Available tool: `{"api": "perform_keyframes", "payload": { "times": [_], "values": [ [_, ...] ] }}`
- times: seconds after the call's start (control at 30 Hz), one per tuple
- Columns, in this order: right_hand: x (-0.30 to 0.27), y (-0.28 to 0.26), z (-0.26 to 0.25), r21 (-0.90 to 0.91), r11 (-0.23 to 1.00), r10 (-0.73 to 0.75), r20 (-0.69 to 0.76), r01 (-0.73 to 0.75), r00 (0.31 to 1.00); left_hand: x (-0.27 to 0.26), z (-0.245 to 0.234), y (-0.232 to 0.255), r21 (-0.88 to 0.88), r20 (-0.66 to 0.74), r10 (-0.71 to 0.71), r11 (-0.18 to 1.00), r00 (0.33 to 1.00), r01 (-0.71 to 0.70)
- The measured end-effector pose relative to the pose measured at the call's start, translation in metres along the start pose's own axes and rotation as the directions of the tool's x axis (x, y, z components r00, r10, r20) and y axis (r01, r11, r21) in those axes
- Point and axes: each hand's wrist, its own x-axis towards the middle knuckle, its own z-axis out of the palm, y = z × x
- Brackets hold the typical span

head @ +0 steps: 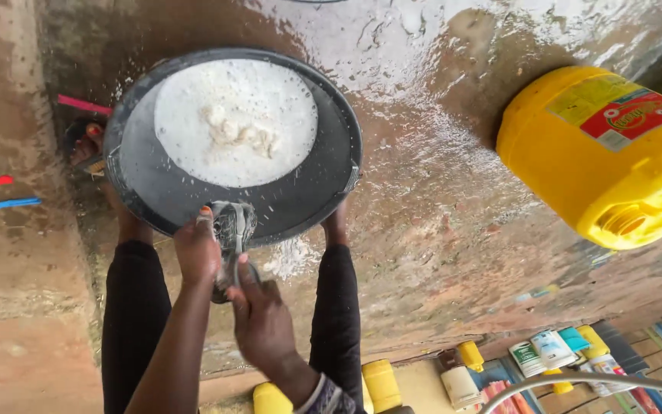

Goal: The recorder washes a pair of black sneakers using a brush and soapy water in a plastic basin, then rinses them under a tap.

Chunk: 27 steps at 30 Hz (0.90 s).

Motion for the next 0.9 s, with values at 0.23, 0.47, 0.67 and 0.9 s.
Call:
{"api": "perform_keyframes", "payload": {
  "times": [0.23,0.47,0.67,0.9],
  "values": [
    [0.044,-0.003,-0.006,-0.119,0.99,-0.108,-0.265,0.079,0.958,-0.001,0.005,0.005,-0.2,-0.02,0.159,0.967,0.987,-0.16],
    [0.073,0.018,0.005,-0.171,0.982,-0.132,-0.305,0.082,0.943,0.01,0.008,-0.055,-0.437,-0.085,0.063,0.894,0.994,-0.094],
    [-0.014,0.01,0.012,-0.183,0.976,-0.141,-0.136,0.115,0.981,0.029,-0.007,-0.03,-0.498,-0.105,-0.135,0.865,0.985,0.065],
    [0.15,0.004,-0.052,-0.331,0.94,-0.006,-0.256,-0.082,0.967,-0.007,0.017,-0.02,-0.592,0.02,0.175,0.796,0.984,-0.129]
  ]
}}
